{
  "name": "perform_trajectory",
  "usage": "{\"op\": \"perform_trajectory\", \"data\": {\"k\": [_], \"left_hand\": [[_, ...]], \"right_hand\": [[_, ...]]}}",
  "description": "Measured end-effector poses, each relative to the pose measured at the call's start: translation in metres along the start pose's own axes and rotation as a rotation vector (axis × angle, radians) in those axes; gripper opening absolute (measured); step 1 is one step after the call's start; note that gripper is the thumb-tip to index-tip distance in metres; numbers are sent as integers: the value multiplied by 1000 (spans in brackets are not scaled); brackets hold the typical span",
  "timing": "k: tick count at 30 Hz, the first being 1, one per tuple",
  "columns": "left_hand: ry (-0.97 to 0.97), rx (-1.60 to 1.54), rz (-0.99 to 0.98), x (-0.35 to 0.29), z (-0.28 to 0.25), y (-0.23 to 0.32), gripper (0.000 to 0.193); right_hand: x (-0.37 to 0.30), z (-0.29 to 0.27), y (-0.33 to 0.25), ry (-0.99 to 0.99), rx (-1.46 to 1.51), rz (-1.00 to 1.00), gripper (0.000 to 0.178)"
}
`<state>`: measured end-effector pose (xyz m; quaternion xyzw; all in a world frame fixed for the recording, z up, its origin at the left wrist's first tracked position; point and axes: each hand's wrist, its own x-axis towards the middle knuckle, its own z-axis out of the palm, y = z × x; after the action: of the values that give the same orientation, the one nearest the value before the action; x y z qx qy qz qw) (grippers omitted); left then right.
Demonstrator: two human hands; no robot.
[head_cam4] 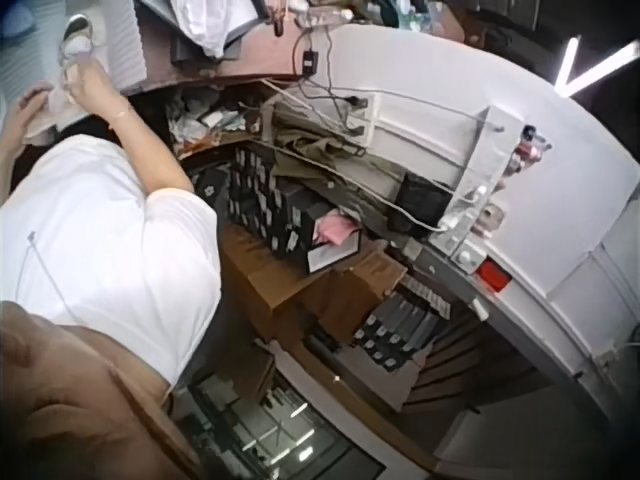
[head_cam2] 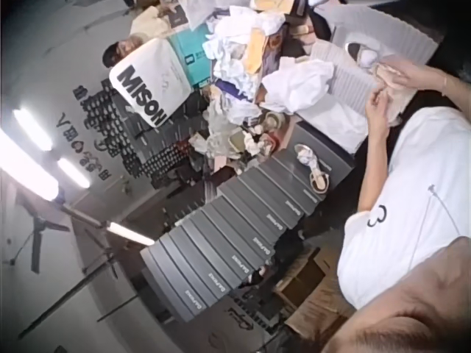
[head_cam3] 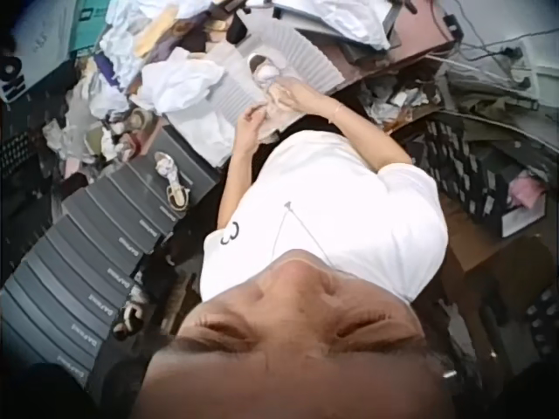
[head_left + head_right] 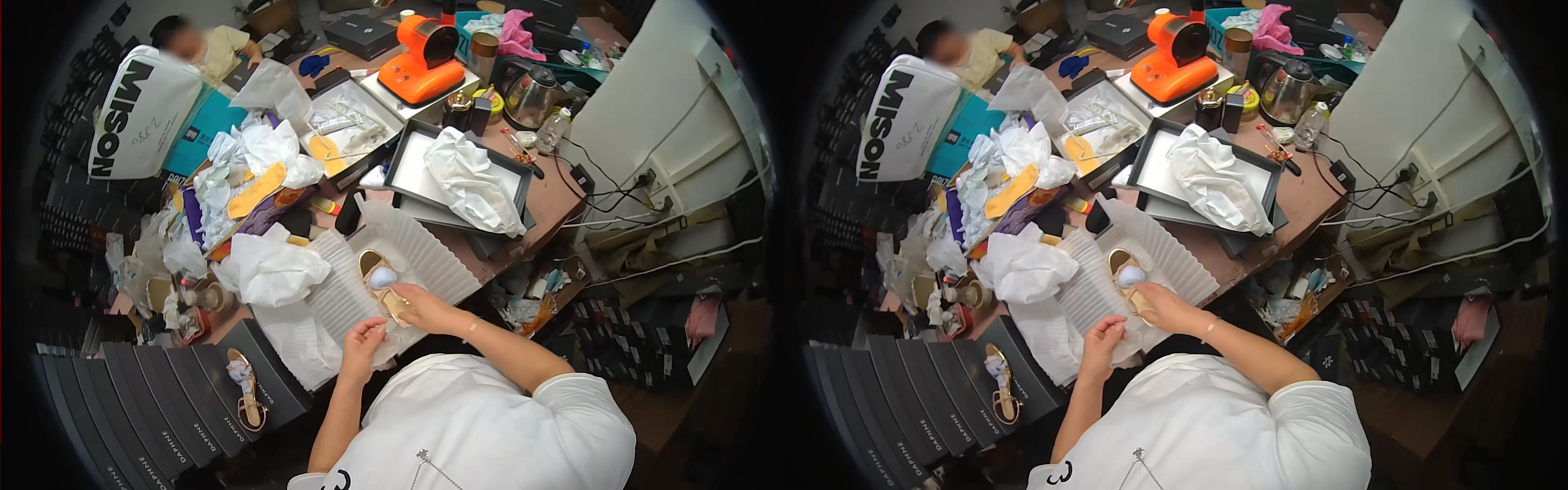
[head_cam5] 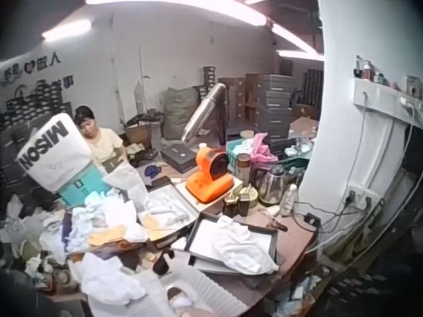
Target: Packing individual shoes with tissue paper into boxes and stacking the boxes into larger containers.
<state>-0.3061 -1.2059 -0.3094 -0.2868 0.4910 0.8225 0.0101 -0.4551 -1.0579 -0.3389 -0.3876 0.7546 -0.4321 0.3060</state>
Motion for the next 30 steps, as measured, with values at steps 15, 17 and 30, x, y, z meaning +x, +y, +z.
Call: {"op": "perform_trajectory", "data": {"k": [15, 17, 30], "left_hand": [[61, 41, 170, 5, 31, 15, 20], [103, 131, 154, 0, 20, 19, 21], [-84, -187, 170, 6, -5, 53, 66]], "right_hand": [[31, -232, 48, 486, -307, 120, 41], [16, -234, 22, 513, -143, 31, 25], [8, -30, -95, 4, 245, 142, 19]]}}
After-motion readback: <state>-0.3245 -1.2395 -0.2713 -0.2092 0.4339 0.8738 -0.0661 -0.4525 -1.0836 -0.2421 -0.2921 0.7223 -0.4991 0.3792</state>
